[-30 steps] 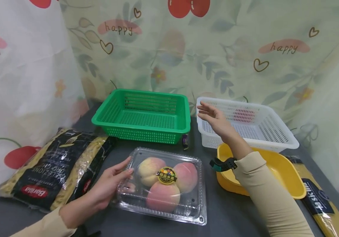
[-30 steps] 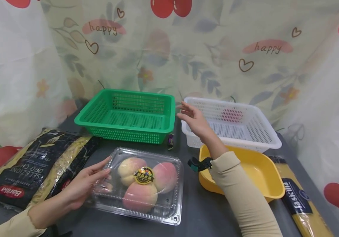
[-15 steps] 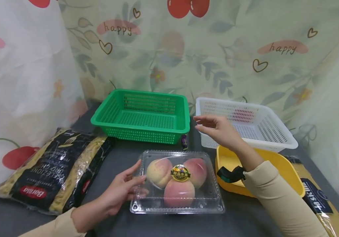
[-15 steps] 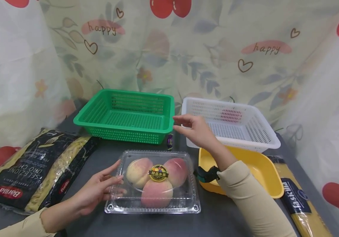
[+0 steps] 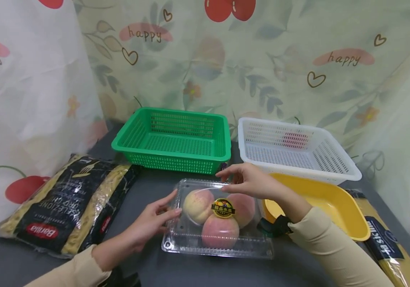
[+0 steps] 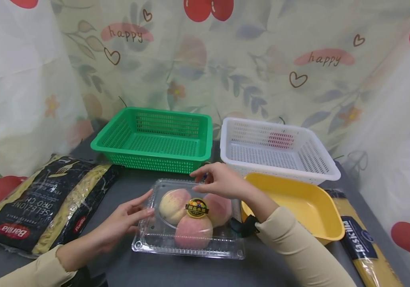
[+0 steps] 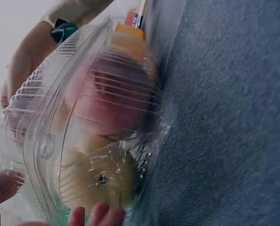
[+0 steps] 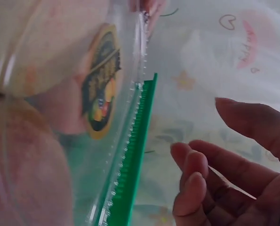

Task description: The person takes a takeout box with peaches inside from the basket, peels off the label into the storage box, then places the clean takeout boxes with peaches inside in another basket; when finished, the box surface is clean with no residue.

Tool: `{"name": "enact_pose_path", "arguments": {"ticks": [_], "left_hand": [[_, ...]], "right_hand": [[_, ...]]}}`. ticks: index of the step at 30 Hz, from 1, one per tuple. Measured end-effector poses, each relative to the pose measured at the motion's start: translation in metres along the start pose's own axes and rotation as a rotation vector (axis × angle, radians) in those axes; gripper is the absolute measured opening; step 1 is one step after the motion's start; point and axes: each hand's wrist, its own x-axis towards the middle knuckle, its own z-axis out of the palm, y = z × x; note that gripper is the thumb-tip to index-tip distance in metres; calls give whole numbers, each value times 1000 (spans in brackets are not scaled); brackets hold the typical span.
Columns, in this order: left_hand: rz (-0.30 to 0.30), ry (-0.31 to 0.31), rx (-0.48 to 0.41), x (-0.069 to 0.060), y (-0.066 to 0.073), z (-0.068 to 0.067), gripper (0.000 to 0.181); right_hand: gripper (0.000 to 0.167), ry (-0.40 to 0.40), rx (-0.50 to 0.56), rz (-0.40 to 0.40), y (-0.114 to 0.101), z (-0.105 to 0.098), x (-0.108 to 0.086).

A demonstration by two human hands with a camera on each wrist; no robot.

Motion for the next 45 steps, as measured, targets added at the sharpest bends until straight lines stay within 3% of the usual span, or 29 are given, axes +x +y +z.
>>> {"name": "enact_pose_path", "arguments": {"ticks": [8,13,16,20,22,45], "left_hand": [[34,88,109,4,-1,5,60],[117,145,89,5,-5,14,59],[139,111,-8,6,-8,19,64],[126,46,-140,8,-13,24,75],[132,37,-167,8,-15,26,79],[161,-1,-152,8,-15,26,77]], "right_hand": [[26,-171,-46,10,12,10,9],[13,-216,-6,35,16,15,15],[5,-219,20,47,18,16,16],[6,-214,56,50,22,17,16],[6,-212,72,48,23,19,15],[14,-219,154,33,34,21,12]]}}
